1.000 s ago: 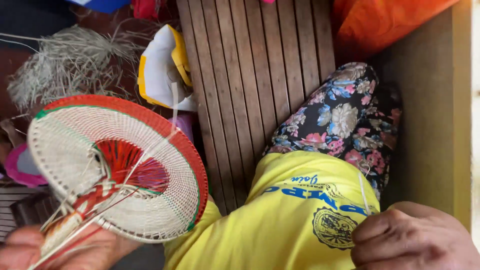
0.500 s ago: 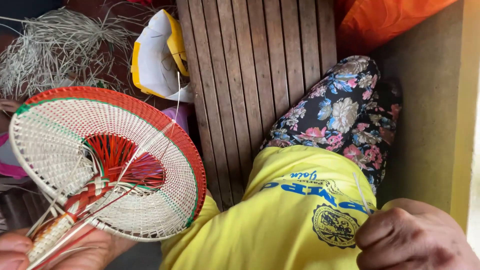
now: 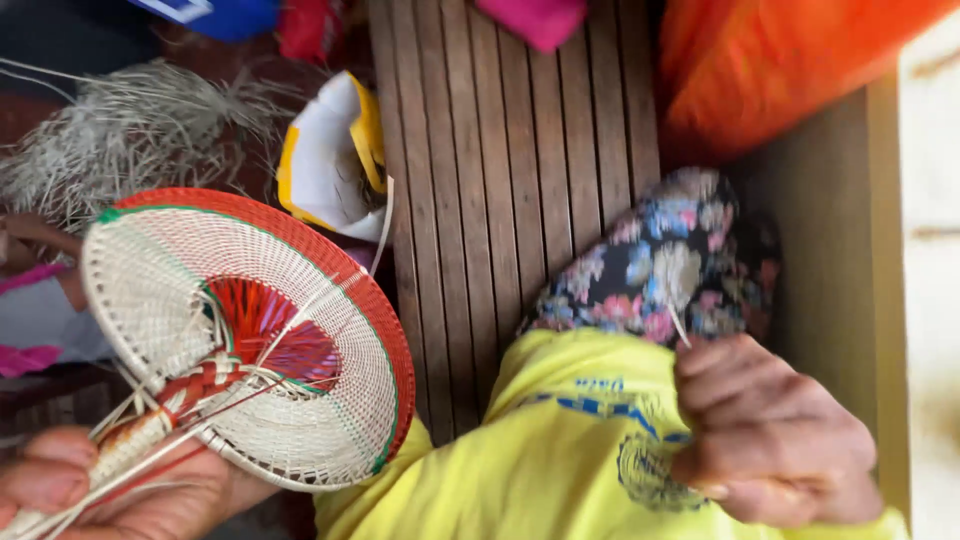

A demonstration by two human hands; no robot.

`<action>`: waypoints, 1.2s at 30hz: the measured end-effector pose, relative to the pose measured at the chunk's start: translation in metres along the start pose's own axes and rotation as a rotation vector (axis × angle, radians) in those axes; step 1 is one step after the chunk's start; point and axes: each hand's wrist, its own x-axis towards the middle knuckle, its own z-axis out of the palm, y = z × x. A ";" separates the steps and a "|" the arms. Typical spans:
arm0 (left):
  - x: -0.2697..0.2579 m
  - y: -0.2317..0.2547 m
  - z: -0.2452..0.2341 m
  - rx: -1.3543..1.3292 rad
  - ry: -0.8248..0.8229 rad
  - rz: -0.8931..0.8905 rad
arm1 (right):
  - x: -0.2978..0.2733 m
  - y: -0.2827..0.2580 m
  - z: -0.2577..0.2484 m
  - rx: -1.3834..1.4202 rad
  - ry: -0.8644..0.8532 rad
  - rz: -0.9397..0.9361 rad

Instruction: Weaving a decorative fan by interlacing dried plant fibers around a circular frame.

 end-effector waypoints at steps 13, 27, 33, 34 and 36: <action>-0.052 -0.134 0.185 -0.317 0.090 -0.645 | -0.008 0.137 -0.036 -0.956 0.157 0.145; -0.191 0.008 0.407 -1.209 -0.392 -1.042 | -0.025 0.051 -0.087 -0.994 0.482 -0.005; -0.222 0.001 0.407 -0.994 -0.506 -0.925 | -0.048 0.069 -0.093 -0.926 0.541 -0.002; -0.222 0.001 0.404 -0.941 -0.552 -0.881 | -0.048 0.064 -0.094 -0.942 0.531 -0.024; -0.219 -0.001 0.402 -0.891 -0.604 -0.828 | -0.047 0.060 -0.096 -0.961 0.527 -0.054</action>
